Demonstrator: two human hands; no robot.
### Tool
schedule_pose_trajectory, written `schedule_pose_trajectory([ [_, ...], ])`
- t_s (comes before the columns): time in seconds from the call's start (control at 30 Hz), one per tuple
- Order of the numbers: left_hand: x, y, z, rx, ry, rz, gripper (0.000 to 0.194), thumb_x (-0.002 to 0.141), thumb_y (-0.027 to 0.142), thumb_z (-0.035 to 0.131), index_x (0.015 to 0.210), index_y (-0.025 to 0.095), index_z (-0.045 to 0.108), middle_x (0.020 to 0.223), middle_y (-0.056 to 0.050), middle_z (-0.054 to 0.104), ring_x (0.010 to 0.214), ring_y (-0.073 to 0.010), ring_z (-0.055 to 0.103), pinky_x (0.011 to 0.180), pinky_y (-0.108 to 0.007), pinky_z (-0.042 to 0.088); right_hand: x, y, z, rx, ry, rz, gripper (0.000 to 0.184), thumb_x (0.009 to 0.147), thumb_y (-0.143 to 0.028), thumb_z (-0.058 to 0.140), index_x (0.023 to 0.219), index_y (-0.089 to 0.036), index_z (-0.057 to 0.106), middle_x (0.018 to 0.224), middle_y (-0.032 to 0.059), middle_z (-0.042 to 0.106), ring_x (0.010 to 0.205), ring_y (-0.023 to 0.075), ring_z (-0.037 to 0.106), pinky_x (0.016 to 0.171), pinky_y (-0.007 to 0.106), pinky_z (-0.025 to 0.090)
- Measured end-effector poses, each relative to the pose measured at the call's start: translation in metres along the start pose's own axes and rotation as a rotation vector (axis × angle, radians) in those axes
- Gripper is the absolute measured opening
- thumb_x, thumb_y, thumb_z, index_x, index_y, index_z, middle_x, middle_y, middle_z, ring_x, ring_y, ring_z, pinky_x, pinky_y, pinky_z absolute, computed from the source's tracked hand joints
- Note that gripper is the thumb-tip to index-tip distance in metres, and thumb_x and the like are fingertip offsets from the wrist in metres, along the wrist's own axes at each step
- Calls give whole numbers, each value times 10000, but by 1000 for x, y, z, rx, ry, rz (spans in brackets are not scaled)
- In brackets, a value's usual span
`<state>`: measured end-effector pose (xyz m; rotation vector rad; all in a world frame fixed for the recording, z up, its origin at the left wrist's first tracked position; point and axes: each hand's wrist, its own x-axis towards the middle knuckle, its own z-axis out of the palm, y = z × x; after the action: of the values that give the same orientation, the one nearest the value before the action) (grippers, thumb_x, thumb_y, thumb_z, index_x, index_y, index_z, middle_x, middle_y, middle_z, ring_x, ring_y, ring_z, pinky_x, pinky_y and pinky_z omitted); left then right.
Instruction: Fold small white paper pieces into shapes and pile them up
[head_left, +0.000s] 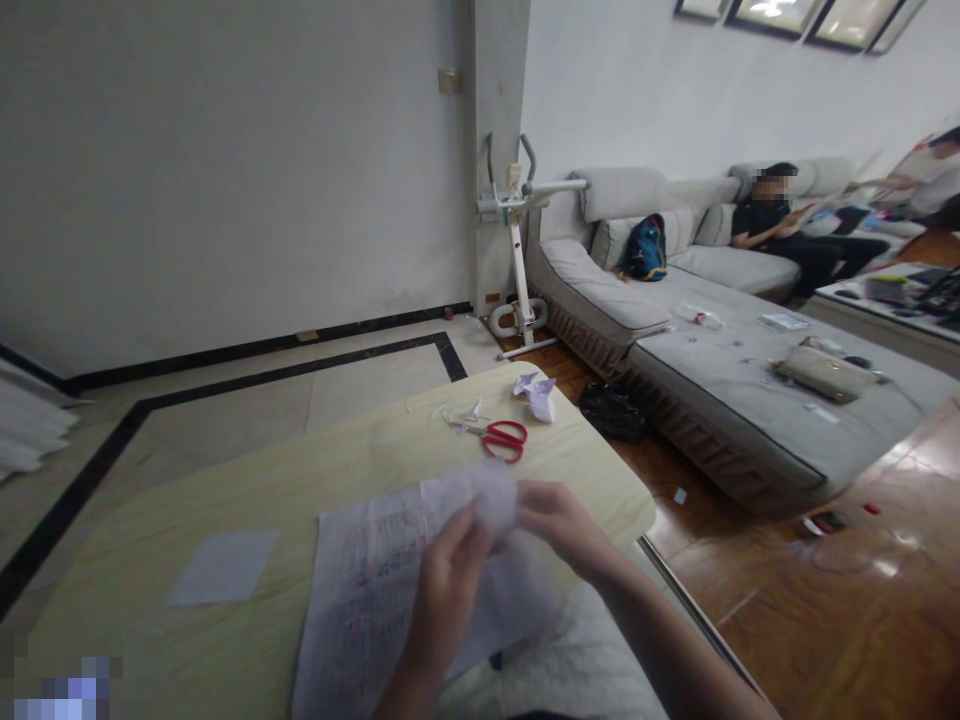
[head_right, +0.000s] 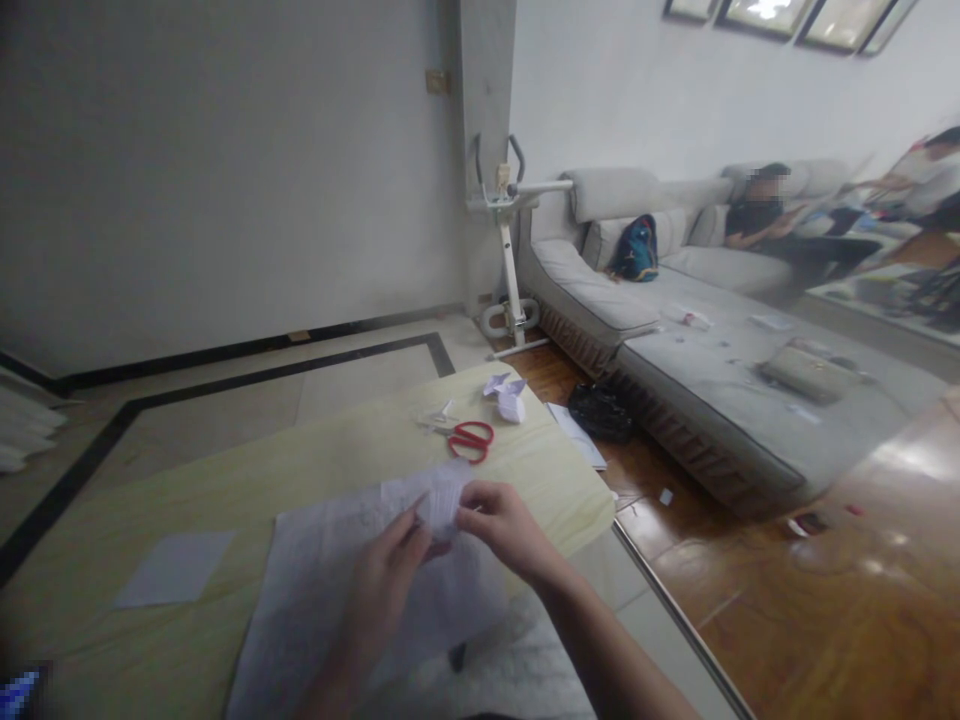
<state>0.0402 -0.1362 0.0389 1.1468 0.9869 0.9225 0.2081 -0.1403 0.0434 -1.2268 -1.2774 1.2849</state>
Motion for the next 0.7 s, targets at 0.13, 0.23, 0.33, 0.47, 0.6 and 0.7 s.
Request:
schedule_pose_trajectory([
  [0.13, 0, 0, 1, -25, -73, -13, 495, 818, 423, 591, 1243, 170, 578, 1255, -98, 602, 1087, -263, 604, 867, -337, 538, -3, 4, 0, 157, -16, 36, 203, 771, -326, 659, 817, -130, 690, 768, 32, 671, 774, 194, 610, 747, 312, 470],
  [0.23, 2, -4, -2, -3, -87, -25, 452, 816, 414, 594, 1202, 179, 609, 1206, -91, 631, 1021, -247, 634, 830, -332, 550, -7, 5, 2, 188, -31, 30, 228, 772, -343, 666, 858, -133, 687, 795, 35, 674, 786, 190, 609, 761, 312, 468],
  [0.33, 4, -8, -4, 66, 3, 4, 424, 767, 394, 652, 1131, 177, 640, 1041, -78, 689, 865, -212, 670, 744, -303, 559, -9, 5, 1, 236, 1, 7, 215, 763, -350, 680, 821, -142, 682, 770, 22, 663, 757, 170, 602, 742, 285, 464],
  [0.47, 5, -6, -4, 177, 141, 71, 284, 703, 364, 709, 902, 167, 667, 832, -49, 698, 763, -189, 660, 687, -264, 537, -9, 6, 0, 206, 28, -6, 243, 728, -377, 715, 791, -145, 684, 716, 11, 657, 687, 153, 595, 691, 271, 468],
  [0.6, 4, 1, -4, 239, 107, 79, 219, 726, 379, 673, 780, 167, 676, 778, -56, 700, 736, -196, 654, 685, -267, 531, -9, 10, 3, 161, 71, -32, 283, 727, -421, 706, 811, -151, 698, 740, 28, 677, 704, 176, 619, 709, 298, 483],
  [0.7, 4, 2, -3, 257, 119, 125, 222, 740, 388, 650, 762, 172, 697, 795, -63, 699, 754, -203, 650, 717, -275, 529, -9, 13, 4, 159, 110, -67, 274, 750, -426, 683, 825, -163, 703, 768, 33, 686, 728, 185, 629, 733, 304, 485],
])
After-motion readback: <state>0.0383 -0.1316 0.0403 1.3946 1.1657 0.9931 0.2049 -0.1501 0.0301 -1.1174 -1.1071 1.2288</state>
